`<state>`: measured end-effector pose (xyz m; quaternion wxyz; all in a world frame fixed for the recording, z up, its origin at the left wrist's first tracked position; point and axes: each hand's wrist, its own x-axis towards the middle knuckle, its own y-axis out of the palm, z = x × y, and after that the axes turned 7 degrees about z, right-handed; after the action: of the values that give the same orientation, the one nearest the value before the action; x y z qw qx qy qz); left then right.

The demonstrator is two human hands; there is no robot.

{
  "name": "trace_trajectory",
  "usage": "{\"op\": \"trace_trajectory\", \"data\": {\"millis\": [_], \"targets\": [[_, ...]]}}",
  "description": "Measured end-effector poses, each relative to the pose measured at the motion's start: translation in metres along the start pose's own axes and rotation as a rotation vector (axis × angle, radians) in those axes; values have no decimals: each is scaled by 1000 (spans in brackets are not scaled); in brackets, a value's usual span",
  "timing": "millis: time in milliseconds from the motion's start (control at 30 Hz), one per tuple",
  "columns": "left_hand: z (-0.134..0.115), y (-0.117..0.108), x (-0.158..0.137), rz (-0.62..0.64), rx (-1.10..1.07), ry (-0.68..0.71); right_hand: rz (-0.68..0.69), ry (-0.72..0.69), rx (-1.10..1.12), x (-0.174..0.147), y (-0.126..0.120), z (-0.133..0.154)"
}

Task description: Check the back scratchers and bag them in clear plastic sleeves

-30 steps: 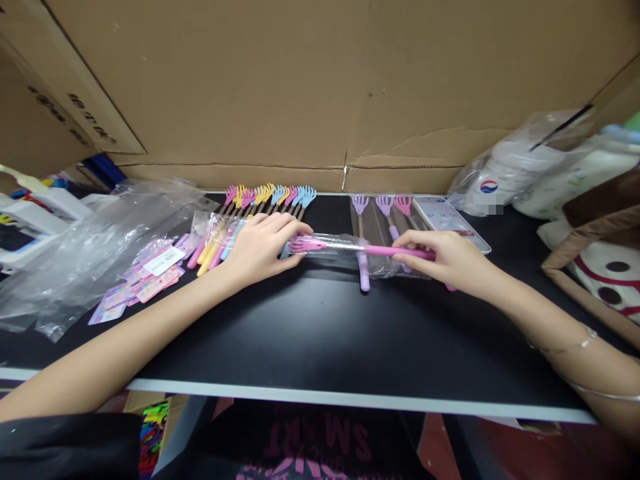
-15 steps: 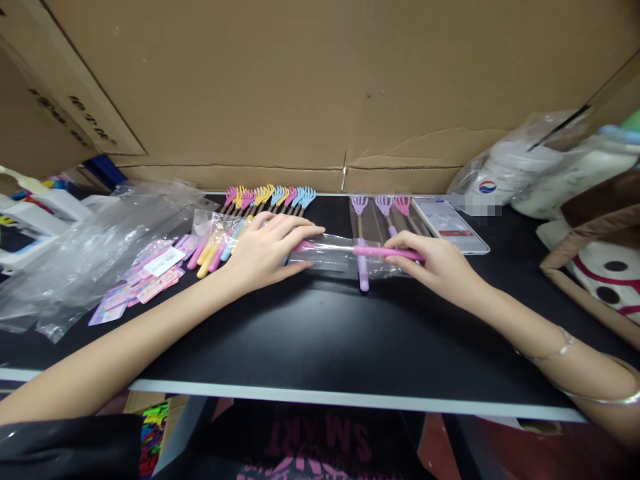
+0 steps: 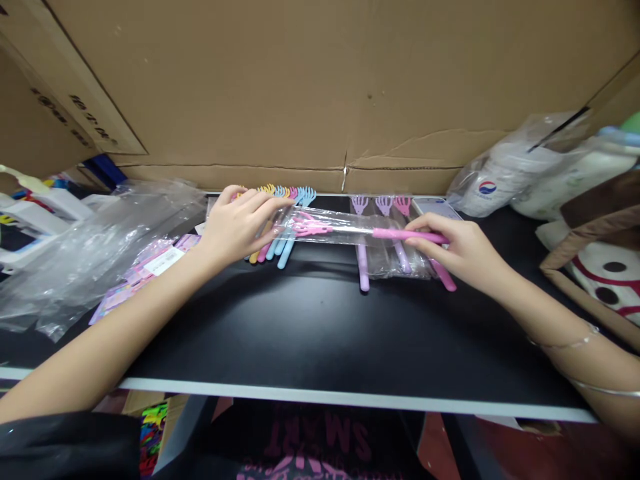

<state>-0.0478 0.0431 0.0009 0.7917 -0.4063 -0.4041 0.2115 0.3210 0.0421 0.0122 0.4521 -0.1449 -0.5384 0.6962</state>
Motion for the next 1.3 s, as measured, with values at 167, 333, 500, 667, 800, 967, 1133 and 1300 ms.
{"op": "trace_trajectory", "data": {"millis": [167,333,500,667,800,967,1133,1300], "targets": [[-10,-1,-1,-20,-33,48,-10,-6,66,1,2,10],[-19,-3,-3,50,-130,41,-3,41,160,1,6,11],[-25,-4,-3,96,-167,33,65,82,265,0,13,7],[-29,-5,-3,109,-176,68,113,51,338,0,15,7],[-33,-8,-3,114,-172,74,139,-26,326,-2,18,9],[-37,-9,-3,117,-237,51,232,-61,386,-3,22,12],[-42,-11,-3,113,-278,54,171,-72,309,-1,23,14],[-45,-13,-2,89,-314,57,118,-61,340,0,23,16]]}}
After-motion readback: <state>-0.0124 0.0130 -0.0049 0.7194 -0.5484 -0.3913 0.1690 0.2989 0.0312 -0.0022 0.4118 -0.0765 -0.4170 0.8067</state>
